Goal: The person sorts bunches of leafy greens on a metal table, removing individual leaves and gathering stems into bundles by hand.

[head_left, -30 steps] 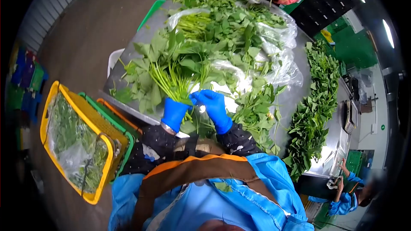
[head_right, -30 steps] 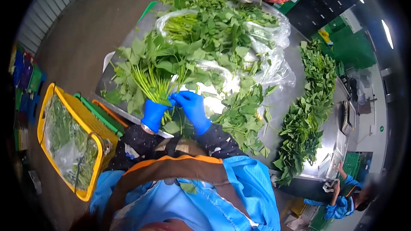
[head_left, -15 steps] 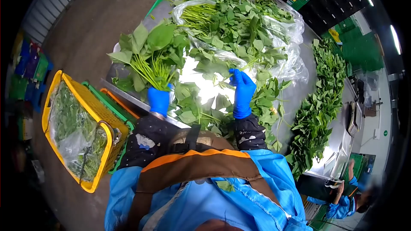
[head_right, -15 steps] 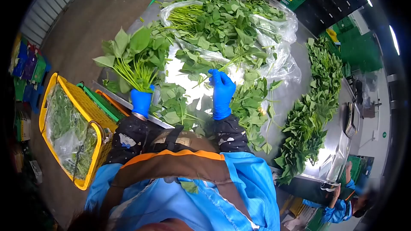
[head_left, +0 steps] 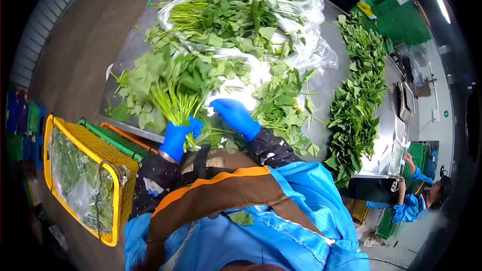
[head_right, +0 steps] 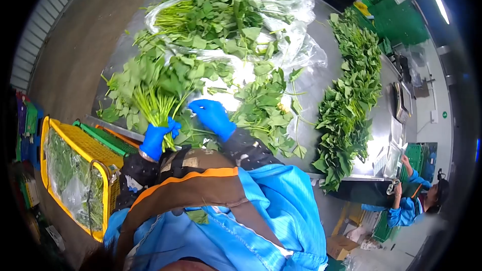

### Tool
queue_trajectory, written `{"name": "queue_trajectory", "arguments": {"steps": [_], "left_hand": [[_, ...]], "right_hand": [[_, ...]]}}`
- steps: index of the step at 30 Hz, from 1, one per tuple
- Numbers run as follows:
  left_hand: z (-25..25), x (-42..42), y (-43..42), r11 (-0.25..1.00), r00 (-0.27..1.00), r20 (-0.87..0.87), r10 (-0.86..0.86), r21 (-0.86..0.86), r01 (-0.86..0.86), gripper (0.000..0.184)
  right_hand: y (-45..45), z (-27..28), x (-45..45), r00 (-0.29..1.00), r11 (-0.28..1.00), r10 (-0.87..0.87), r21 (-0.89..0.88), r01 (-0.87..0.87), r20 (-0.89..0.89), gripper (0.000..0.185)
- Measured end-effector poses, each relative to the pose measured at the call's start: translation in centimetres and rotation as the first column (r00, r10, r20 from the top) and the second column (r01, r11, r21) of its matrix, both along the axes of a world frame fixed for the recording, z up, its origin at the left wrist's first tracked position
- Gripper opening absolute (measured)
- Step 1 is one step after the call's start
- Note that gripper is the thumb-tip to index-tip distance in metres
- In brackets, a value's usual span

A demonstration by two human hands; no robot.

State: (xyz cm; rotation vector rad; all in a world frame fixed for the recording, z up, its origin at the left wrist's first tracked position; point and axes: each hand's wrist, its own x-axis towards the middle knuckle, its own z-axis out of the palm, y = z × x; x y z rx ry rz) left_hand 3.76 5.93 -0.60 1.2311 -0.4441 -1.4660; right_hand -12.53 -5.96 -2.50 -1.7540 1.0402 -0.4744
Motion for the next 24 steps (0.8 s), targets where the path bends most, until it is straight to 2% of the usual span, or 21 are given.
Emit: {"name": "queue_trajectory", "arguments": {"steps": [1, 2, 3, 4, 5, 6, 9, 10, 12, 13, 14, 16, 18, 19, 20, 22, 23, 24], "left_hand": [[-0.6, -0.3, 0.8, 0.999, 1.0, 0.006, 0.023, 0.023, -0.023, 0.018], [-1.3, -0.9, 1.6, 0.996, 0.994, -0.079, 0.081, 0.049, -0.077, 0.019], [-1.1, -1.2, 2.1, 0.993, 0.982, -0.171, 0.084, 0.101, -0.068, 0.019], [-1.8, -1.1, 2.3, 0.984, 0.985, -0.158, 0.062, 0.177, -0.033, 0.024], [-0.1, -1.3, 2.0, 0.961, 0.983, -0.17, 0.061, 0.277, -0.012, 0.026], [-2.9, -0.5, 2.6, 0.972, 0.969, -0.237, 0.077, 0.234, -0.02, 0.029], [-1.1, -0.7, 2.0, 0.992, 0.983, -0.184, 0.016, 0.128, 0.008, 0.034], [-1.4, -0.5, 2.1, 0.994, 0.986, -0.168, -0.013, 0.103, 0.031, 0.036], [-1.1, -0.6, 1.8, 0.987, 0.986, -0.166, -0.008, 0.155, 0.034, 0.037], [-1.3, -0.5, 1.8, 0.985, 0.984, -0.18, 0.001, 0.168, 0.03, 0.036], [-1.6, -0.4, 1.9, 0.983, 0.981, -0.195, 0.01, 0.182, 0.026, 0.035], [-1.9, -0.3, 1.9, 0.973, 0.963, -0.253, 0.089, 0.229, -0.03, 0.031], [-1.9, -0.1, 2.0, 0.976, 0.958, -0.275, 0.077, 0.217, -0.016, 0.028], [-1.4, -0.1, 2.1, 0.976, 0.944, -0.32, 0.077, 0.219, -0.005, 0.024], [-1.1, -0.1, 2.2, 0.976, 0.941, -0.331, 0.072, 0.217, 0.001, 0.024], [-0.8, -0.2, 2.3, 0.977, 0.934, -0.353, 0.061, 0.211, 0.015, 0.022], [-0.6, -0.3, 2.2, 0.972, 0.934, -0.348, 0.08, 0.236, 0.005, 0.02], [-1.2, 0.1, 2.3, 0.974, 0.931, -0.358, 0.07, 0.225, 0.013, 0.022]], "right_hand": [[-0.5, 0.1, -2.2, 0.991, 0.994, -0.042, -0.107, 0.029, -0.124, 0.019], [-1.8, 0.3, -4.2, 0.966, 0.97, -0.109, -0.24, 0.051, -0.234, 0.018], [-3.0, -0.8, -6.3, 0.952, 0.906, -0.089, -0.421, -0.044, -0.292, 0.019], [-4.1, -1.7, -8.6, 0.928, 0.805, -0.095, -0.576, -0.142, -0.362, 0.02], [-5.2, -1.0, -10.3, 0.913, 0.683, -0.076, -0.688, -0.246, -0.402, 0.021], [-6.0, -0.5, -11.8, 0.89, 0.545, -0.063, -0.763, -0.348, -0.451, 0.023], [-7.8, -2.2, -15.5, 0.683, 0.602, -0.06, -0.573, -0.557, -0.727, 0.017], [-8.7, -2.5, -15.8, 0.647, 0.557, -0.05, -0.559, -0.614, -0.761, 0.013], [-10.2, -2.6, -16.5, 0.558, 0.465, -0.034, -0.508, -0.725, -0.829, 0.007], [-10.1, 0.7, -15.6, 0.699, 0.431, -0.027, -0.639, -0.637, -0.715, 0.007], [-10.2, 4.6, -14.6, 0.768, 0.378, -0.031, -0.719, -0.584, -0.64, 0.009], [-9.5, 11.0, -13.0, 0.927, 0.383, -0.041, -0.862, -0.331, -0.374, 0.017], [-8.9, 13.8, -12.6, 0.969, 0.308, -0.026, -0.924, -0.225, -0.245, 0.027], [-8.8, 13.6, -12.6, 0.975, 0.265, -0.009, -0.94, -0.214, -0.224, 0.033], [-8.7, 13.4, -12.8, 0.945, 0.295, 0.025, -0.901, -0.318, -0.325, 0.046], [-9.2, 11.3, -13.8, 0.868, 0.224, 0.011, -0.845, -0.486, -0.497, 0.059], [-9.8, 9.5, -14.7, 0.84, 0.288, -0.017, -0.807, -0.515, -0.542, 0.068], [-9.9, 8.4, -15.5, 0.834, 0.339, -0.116, -0.81, -0.478, -0.54, 0.077]]}}
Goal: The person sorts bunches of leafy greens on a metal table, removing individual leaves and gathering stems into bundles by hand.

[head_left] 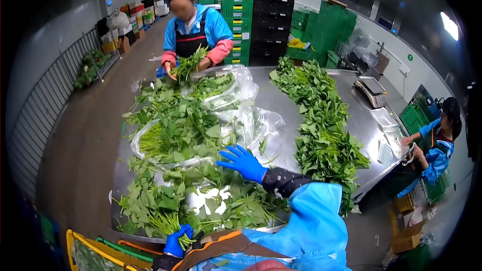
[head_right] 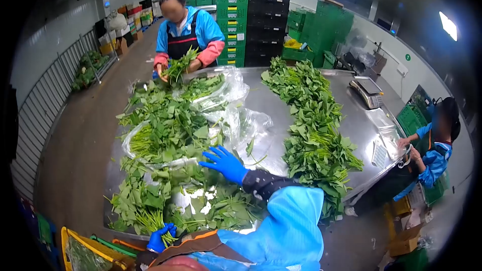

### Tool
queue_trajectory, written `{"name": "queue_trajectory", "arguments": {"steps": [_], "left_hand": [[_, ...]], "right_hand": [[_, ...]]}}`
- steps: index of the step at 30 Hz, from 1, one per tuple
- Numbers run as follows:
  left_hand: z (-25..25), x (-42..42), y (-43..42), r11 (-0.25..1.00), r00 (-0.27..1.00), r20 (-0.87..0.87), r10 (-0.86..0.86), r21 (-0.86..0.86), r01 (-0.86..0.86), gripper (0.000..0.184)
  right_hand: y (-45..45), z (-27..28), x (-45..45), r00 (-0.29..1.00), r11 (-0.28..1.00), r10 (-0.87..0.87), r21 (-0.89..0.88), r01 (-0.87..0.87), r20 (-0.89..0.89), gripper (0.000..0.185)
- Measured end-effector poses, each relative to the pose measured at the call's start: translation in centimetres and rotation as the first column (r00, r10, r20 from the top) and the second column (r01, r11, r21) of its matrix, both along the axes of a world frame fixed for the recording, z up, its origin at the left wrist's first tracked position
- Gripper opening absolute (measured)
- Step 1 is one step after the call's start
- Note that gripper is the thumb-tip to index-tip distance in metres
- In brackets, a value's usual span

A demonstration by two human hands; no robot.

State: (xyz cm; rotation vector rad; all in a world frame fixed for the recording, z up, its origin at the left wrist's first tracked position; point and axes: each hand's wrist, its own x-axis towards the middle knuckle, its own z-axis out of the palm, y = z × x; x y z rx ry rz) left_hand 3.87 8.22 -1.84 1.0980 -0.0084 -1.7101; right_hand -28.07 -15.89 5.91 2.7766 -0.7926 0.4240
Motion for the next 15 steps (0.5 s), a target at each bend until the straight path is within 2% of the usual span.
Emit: {"name": "queue_trajectory", "arguments": {"steps": [2, 4, 6, 7, 8, 10, 12, 14, 15], "left_hand": [[-3.0, 1.5, 0.1, 0.999, 0.996, -0.071, -0.046, -0.003, 0.045, 0.025], [-2.4, 0.8, 0.3, 0.997, 0.998, -0.032, -0.045, -0.069, 0.042, 0.031], [-0.6, -0.4, 0.2, 0.99, 0.992, 0.091, -0.091, -0.1, 0.1, 0.029], [1.1, -1.4, 0.3, 0.98, 0.989, 0.118, -0.09, -0.164, 0.109, 0.025], [2.7, -2.9, 0.2, 0.996, 0.99, 0.133, 0.041, -0.087, -0.03, 0.026], [3.9, -4.2, 0.2, 0.995, 0.961, 0.261, 0.087, -0.069, -0.071, 0.028], [4.7, -4.9, 0.2, 0.998, 0.955, 0.291, 0.057, -0.02, -0.054, 0.026], [3.8, -5.4, 0.6, 0.999, 0.943, 0.329, 0.053, -0.006, -0.054, 0.022], [3.8, -6.1, 0.7, 0.996, 0.942, 0.325, 0.084, -0.001, -0.089, 0.018]], "right_hand": [[1.6, 0.2, -0.4, 0.958, 0.952, -0.257, 0.206, 0.228, 0.125, 0.073], [2.0, -1.3, -0.8, 0.863, 0.93, -0.317, 0.307, 0.202, 0.393, 0.066], [3.1, -3.7, -0.7, 0.744, 0.894, -0.389, 0.416, 0.164, 0.543, 0.06], [3.0, -5.4, -1.2, 0.762, 0.824, -0.42, 0.558, 0.093, 0.493, 0.053], [3.2, -7.4, -1.8, 0.783, 0.72, -0.445, 0.693, 0.025, 0.434, 0.047], [4.4, -8.7, -1.8, 0.809, 0.667, -0.434, 0.745, -0.007, 0.397, 0.039], [5.0, -8.9, -1.5, 0.809, 0.655, -0.44, 0.756, -0.008, 0.39, 0.036], [5.4, -9.5, -0.1, 0.681, 0.576, -0.528, 0.803, -0.152, 0.507, 0.024], [5.4, -10.0, 0.5, 0.715, 0.564, -0.535, 0.821, -0.095, 0.45, 0.023]]}}
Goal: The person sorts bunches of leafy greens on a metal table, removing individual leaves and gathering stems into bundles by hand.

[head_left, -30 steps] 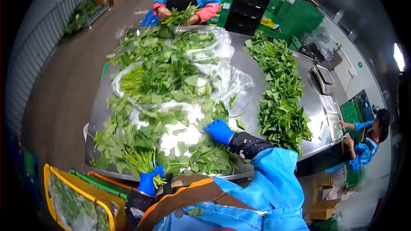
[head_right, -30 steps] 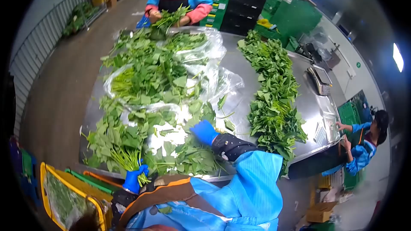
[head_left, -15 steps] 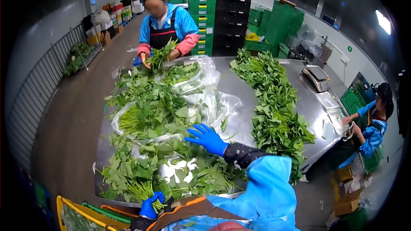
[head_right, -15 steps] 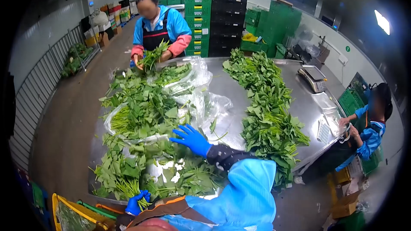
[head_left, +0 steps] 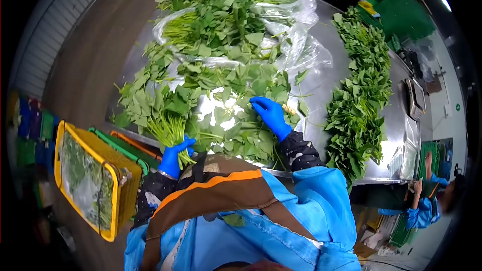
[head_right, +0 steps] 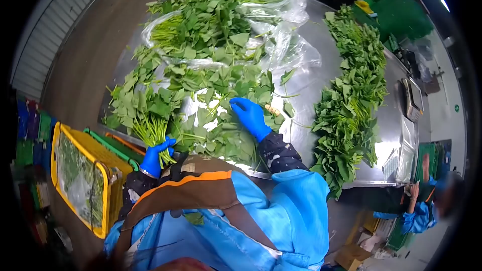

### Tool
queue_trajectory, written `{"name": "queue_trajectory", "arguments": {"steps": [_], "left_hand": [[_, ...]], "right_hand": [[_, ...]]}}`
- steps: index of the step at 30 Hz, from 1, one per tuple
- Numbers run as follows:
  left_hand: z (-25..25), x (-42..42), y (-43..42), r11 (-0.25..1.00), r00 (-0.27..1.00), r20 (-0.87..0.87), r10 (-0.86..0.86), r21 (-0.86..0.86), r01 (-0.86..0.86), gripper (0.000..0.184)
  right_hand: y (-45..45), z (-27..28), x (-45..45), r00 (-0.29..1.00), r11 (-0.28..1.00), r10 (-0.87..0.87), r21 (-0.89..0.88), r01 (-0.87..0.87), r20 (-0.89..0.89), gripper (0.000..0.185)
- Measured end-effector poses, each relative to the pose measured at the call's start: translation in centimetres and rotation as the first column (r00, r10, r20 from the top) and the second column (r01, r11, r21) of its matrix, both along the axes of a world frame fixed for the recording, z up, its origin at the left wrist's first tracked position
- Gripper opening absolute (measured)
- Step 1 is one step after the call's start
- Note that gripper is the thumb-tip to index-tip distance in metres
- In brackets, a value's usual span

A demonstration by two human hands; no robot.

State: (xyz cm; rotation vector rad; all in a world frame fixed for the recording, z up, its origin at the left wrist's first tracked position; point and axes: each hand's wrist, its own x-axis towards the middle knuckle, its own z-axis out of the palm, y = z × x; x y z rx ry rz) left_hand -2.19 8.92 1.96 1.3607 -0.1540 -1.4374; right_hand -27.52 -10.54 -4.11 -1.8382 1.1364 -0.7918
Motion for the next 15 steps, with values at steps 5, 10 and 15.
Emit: {"name": "queue_trajectory", "arguments": {"steps": [5, 10, 15], "left_hand": [[-0.6, -1.6, 0.1, 0.994, 0.995, 0.042, 0.09, -0.071, -0.087, 0.021], [-0.7, -2.9, -1.1, 0.979, 0.986, 0.047, 0.162, -0.13, -0.154, 0.022], [-0.6, -5.0, -2.8, 0.942, 0.962, 0.077, 0.263, -0.235, -0.239, 0.017]], "right_hand": [[-0.8, 0.4, 4.9, 0.842, 0.992, 0.126, 0.088, -0.094, -0.524, 0.035], [-1.8, -2.7, 5.6, 0.873, 0.993, 0.085, 0.111, -0.036, -0.481, 0.036], [-0.4, 0.6, 2.8, 0.991, 0.933, 0.068, 0.345, -0.105, 0.115, 0.026]]}}
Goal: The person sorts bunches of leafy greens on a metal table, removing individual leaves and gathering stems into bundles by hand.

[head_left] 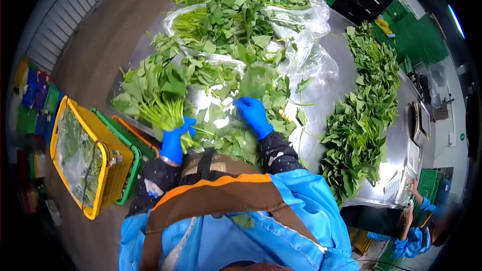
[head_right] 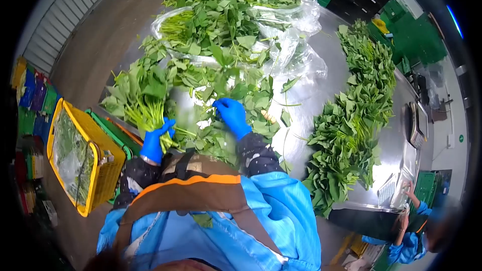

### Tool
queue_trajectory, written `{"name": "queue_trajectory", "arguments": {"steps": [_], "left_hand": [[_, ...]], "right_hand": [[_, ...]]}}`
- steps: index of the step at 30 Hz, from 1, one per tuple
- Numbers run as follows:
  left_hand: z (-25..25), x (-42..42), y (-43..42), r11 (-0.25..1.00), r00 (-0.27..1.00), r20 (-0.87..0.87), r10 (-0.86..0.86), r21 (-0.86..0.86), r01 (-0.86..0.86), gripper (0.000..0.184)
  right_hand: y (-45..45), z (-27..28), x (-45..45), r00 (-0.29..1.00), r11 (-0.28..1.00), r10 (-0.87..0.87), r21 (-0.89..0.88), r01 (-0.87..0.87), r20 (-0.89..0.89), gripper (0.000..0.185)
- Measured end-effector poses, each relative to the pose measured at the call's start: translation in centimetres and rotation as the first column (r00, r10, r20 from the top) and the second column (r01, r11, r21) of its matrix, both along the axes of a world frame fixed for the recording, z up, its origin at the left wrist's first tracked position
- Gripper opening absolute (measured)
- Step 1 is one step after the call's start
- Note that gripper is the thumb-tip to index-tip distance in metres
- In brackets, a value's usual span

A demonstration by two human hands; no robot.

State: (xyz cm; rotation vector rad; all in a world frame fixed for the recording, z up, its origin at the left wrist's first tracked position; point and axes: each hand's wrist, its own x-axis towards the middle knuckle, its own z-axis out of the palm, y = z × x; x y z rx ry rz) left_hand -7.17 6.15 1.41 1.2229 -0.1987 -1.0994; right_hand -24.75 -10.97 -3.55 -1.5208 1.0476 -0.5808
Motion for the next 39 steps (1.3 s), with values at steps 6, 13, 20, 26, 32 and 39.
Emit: {"name": "queue_trajectory", "arguments": {"steps": [6, 13, 20, 26, 32, 39], "left_hand": [[2.2, -1.2, -3.8, 0.984, 0.98, 0.092, -0.178, -0.008, 0.179, 0.022], [4.5, -2.8, -5.3, 0.966, 0.934, 0.272, -0.233, -0.05, 0.255, 0.026], [3.3, -2.4, -5.0, 0.965, 0.924, 0.285, -0.256, 0.01, 0.264, 0.024], [2.2, -2.4, -4.9, 0.976, 0.953, 0.218, -0.209, -0.019, 0.218, 0.024], [1.3, 3.5, -4.3, 0.997, 0.987, 0.145, 0.065, -0.059, -0.057, 0.012], [-0.1, 5.7, -2.5, 0.998, 0.998, 0.046, 0.042, -0.047, -0.04, 0.028]], "right_hand": [[3.2, 5.1, -1.5, 0.888, 0.963, 0.248, 0.003, -0.27, 0.388, 0.02], [4.7, 6.0, -0.7, 0.892, 0.904, 0.401, -0.244, -0.35, 0.206, 0.021], [5.7, 5.5, 0.7, 0.915, 0.927, 0.359, -0.181, -0.327, 0.184, 0.018], [6.6, 4.1, 1.8, 0.921, 0.968, 0.052, 0.206, -0.141, 0.385, 0.013], [6.9, 4.3, 0.6, 0.813, 0.814, 0.581, -0.006, -0.581, 0.033, 0.023], [-3.2, 2.3, 0.4, 0.959, 0.722, 0.005, -0.662, -0.2, -0.285, 0.022]]}}
